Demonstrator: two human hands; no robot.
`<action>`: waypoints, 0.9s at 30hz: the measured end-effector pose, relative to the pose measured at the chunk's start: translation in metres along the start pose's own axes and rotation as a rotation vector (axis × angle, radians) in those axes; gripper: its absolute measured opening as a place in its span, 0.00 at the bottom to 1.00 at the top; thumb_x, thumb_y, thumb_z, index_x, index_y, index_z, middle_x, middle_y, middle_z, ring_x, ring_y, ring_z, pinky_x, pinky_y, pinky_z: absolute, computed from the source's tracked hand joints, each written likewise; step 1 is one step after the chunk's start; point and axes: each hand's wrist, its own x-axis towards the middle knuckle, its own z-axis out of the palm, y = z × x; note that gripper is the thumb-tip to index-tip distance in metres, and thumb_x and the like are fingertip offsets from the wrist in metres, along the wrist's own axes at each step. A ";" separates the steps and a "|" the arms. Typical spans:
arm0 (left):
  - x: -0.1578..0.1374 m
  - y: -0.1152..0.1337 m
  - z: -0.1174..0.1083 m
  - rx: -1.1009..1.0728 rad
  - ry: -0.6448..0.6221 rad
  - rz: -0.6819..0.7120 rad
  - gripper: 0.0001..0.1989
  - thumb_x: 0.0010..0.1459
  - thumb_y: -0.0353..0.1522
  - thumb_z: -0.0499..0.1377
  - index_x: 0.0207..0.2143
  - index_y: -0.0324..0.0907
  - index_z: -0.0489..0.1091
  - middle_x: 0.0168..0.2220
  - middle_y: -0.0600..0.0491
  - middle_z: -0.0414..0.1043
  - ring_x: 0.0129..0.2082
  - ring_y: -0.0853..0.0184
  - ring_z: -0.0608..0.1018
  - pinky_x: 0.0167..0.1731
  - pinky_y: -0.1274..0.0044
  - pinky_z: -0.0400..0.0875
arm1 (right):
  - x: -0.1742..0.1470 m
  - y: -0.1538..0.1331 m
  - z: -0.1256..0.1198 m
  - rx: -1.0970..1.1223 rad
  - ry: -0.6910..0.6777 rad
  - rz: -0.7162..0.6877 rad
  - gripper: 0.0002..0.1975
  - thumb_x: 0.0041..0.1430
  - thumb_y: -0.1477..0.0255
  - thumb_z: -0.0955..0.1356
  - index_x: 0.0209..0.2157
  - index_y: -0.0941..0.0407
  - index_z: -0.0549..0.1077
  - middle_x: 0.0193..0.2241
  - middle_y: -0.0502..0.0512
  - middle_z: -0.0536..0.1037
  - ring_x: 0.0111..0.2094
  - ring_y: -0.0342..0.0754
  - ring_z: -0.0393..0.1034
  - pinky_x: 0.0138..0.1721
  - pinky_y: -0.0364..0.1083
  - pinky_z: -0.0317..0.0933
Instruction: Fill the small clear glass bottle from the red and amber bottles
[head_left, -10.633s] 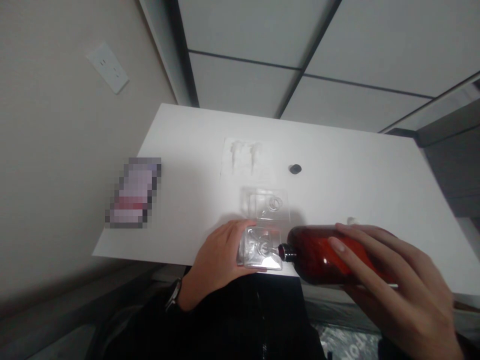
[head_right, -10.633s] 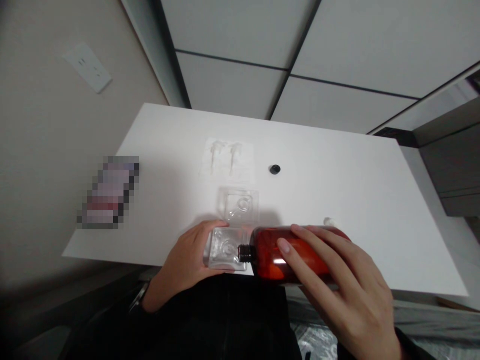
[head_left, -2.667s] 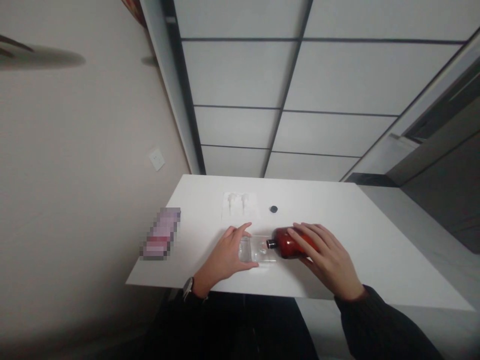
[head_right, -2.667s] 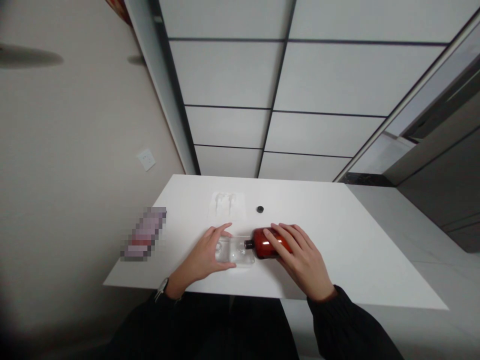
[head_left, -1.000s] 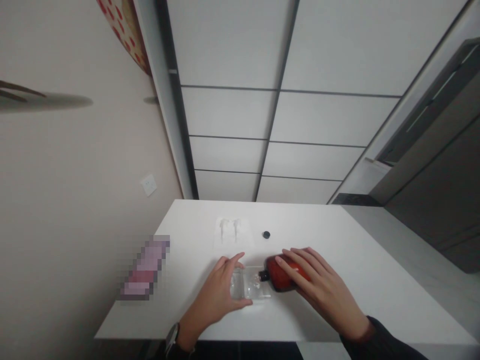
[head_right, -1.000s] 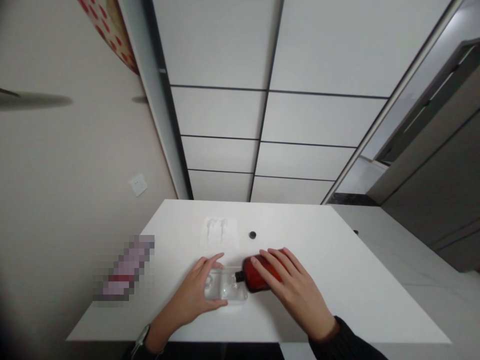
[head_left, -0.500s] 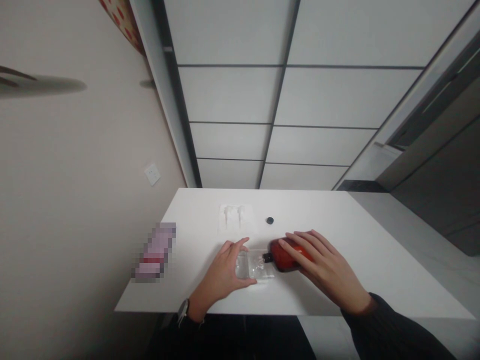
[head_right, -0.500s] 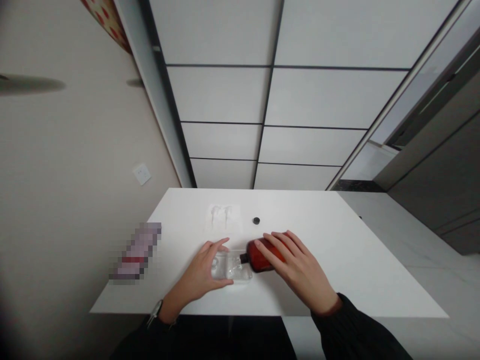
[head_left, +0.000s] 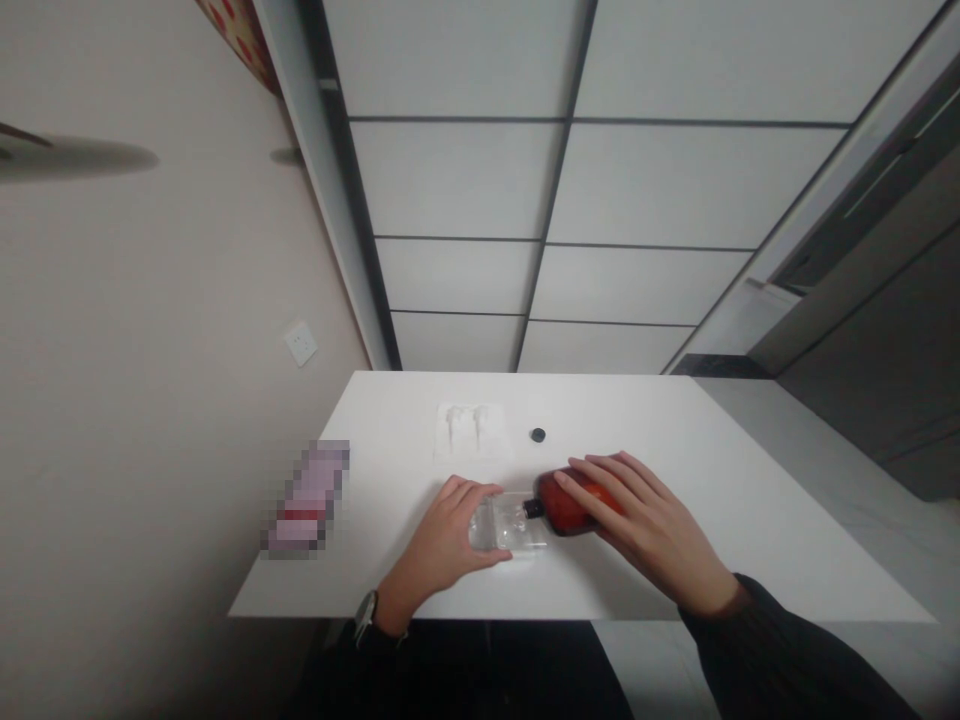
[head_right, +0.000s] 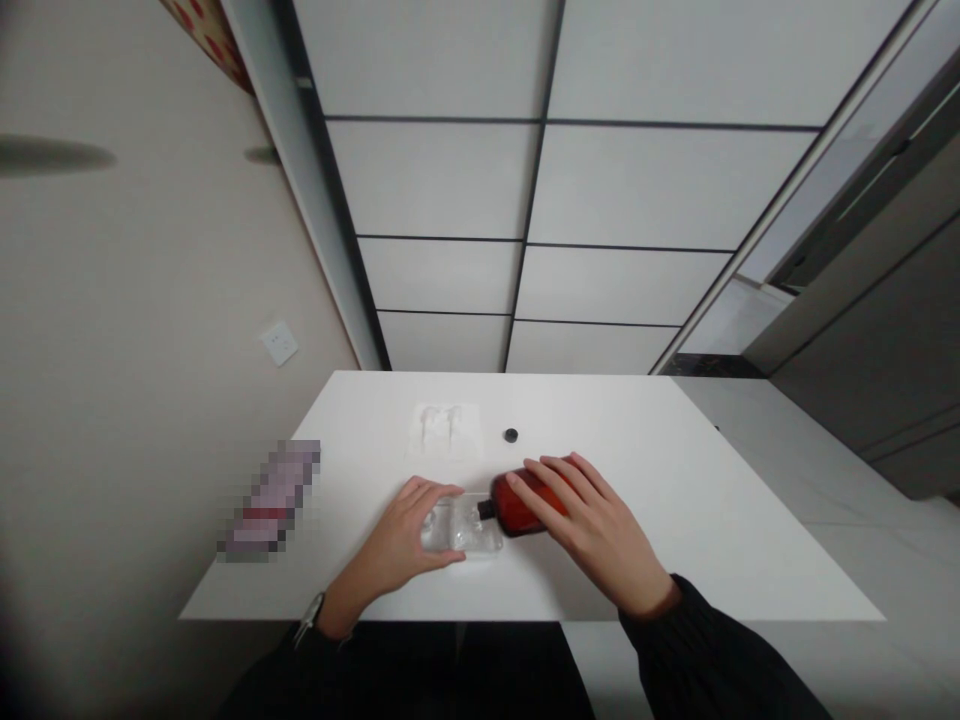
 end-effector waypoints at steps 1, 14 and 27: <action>0.000 0.000 0.000 -0.001 0.001 0.001 0.33 0.51 0.33 0.77 0.58 0.45 0.71 0.55 0.48 0.76 0.55 0.51 0.73 0.57 0.60 0.69 | 0.000 0.000 0.000 -0.002 0.001 -0.003 0.29 0.66 0.84 0.65 0.67 0.58 0.67 0.59 0.65 0.77 0.58 0.61 0.72 0.60 0.64 0.68; -0.001 -0.002 0.002 -0.018 0.012 -0.028 0.39 0.49 0.31 0.77 0.62 0.46 0.67 0.56 0.47 0.75 0.56 0.51 0.74 0.58 0.59 0.71 | 0.002 0.001 -0.002 -0.005 0.009 -0.015 0.29 0.67 0.84 0.65 0.67 0.58 0.67 0.59 0.66 0.77 0.58 0.61 0.72 0.59 0.64 0.69; -0.007 -0.012 0.016 -0.143 0.117 -0.128 0.39 0.43 0.26 0.79 0.53 0.43 0.61 0.53 0.45 0.71 0.54 0.52 0.77 0.56 0.59 0.74 | 0.003 0.001 -0.003 -0.006 -0.001 -0.009 0.28 0.67 0.84 0.64 0.67 0.58 0.67 0.60 0.64 0.77 0.58 0.61 0.71 0.61 0.63 0.67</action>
